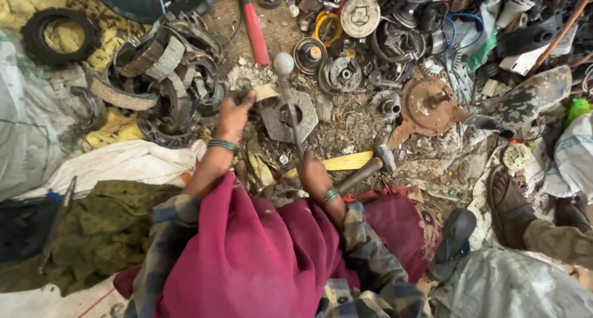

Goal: The person sits on the floor and repeatedly strikes a small metal piece placed on a hexagonal anvil using a hammer. The person adjusts the metal piece occasionally and continues hammering.

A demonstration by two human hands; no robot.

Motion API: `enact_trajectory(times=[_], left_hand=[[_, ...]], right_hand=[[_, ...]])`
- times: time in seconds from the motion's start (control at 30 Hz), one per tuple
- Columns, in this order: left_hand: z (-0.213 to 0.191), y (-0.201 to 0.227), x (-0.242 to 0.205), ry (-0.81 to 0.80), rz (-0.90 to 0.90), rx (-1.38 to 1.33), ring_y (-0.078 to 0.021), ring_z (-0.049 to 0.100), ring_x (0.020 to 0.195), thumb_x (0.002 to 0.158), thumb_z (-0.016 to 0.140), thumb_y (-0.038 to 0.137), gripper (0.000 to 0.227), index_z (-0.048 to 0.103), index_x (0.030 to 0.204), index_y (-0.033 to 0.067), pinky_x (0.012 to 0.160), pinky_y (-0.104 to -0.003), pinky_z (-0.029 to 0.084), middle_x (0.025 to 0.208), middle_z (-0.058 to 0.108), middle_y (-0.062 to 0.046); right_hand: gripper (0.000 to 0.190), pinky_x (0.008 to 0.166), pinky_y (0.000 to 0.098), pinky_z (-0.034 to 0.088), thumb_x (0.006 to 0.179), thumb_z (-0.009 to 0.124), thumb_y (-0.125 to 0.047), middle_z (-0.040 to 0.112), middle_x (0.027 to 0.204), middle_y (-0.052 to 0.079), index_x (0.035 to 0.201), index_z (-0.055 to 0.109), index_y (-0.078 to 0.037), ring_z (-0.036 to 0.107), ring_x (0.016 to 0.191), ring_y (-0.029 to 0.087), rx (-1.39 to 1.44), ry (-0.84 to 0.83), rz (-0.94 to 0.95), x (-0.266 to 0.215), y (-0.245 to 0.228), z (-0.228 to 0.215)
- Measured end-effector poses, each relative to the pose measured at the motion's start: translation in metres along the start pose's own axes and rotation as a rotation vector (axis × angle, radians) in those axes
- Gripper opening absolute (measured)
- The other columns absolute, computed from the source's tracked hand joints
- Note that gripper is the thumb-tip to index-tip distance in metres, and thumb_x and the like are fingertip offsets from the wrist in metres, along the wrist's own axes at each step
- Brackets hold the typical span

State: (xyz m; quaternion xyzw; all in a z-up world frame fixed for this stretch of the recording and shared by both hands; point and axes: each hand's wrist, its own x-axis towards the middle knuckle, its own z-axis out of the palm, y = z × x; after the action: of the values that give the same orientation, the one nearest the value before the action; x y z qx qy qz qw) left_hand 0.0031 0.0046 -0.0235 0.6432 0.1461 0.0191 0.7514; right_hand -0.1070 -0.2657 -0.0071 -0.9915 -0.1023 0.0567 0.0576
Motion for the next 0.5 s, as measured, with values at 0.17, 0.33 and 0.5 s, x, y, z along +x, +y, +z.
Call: enact_trajectory(times=[0.17, 0.33, 0.5], left_hand=[[-0.023, -0.008, 0.01, 0.05, -0.089, 0.08, -0.0135, 0.063, 0.079, 0.095, 0.077, 0.045, 0.049, 0.074, 0.111, -0.0015, 0.072, -0.031, 0.052, 0.095, 0.075, -0.003], [-0.014, -0.002, 0.009, 0.015, -0.186, 0.137, -0.0118, 0.062, 0.074, 0.094, 0.076, 0.044, 0.045, 0.075, 0.107, 0.0002, 0.066, -0.03, 0.053, 0.09, 0.074, -0.002], [-0.007, 0.009, 0.004, 0.015, -0.111, -0.09, -0.0096, 0.063, 0.07, 0.094, 0.079, 0.035, 0.038, 0.07, 0.105, 0.0, 0.063, -0.028, 0.055, 0.086, 0.072, 0.0]], right_hand=[[0.039, 0.042, 0.0364, 0.049, 0.105, 0.056, -0.028, 0.062, 0.069, 0.009, 0.13, 0.045, 0.0, 0.058, 0.051, 0.021, 0.611, 0.074, 0.282, 0.007, -0.002, -0.083], [0.026, 0.048, 0.031, 0.049, 0.11, 0.054, -0.024, 0.062, 0.073, 0.001, 0.123, 0.045, -0.003, 0.058, 0.057, 0.011, 0.988, 0.516, -0.082, 0.008, -0.011, -0.153], [0.028, 0.057, 0.0517, 0.052, 0.104, 0.059, -0.026, 0.067, 0.08, 0.02, 0.116, 0.049, -0.003, 0.066, 0.067, 0.04, 0.601, 0.157, 0.112, 0.011, -0.036, -0.062]])
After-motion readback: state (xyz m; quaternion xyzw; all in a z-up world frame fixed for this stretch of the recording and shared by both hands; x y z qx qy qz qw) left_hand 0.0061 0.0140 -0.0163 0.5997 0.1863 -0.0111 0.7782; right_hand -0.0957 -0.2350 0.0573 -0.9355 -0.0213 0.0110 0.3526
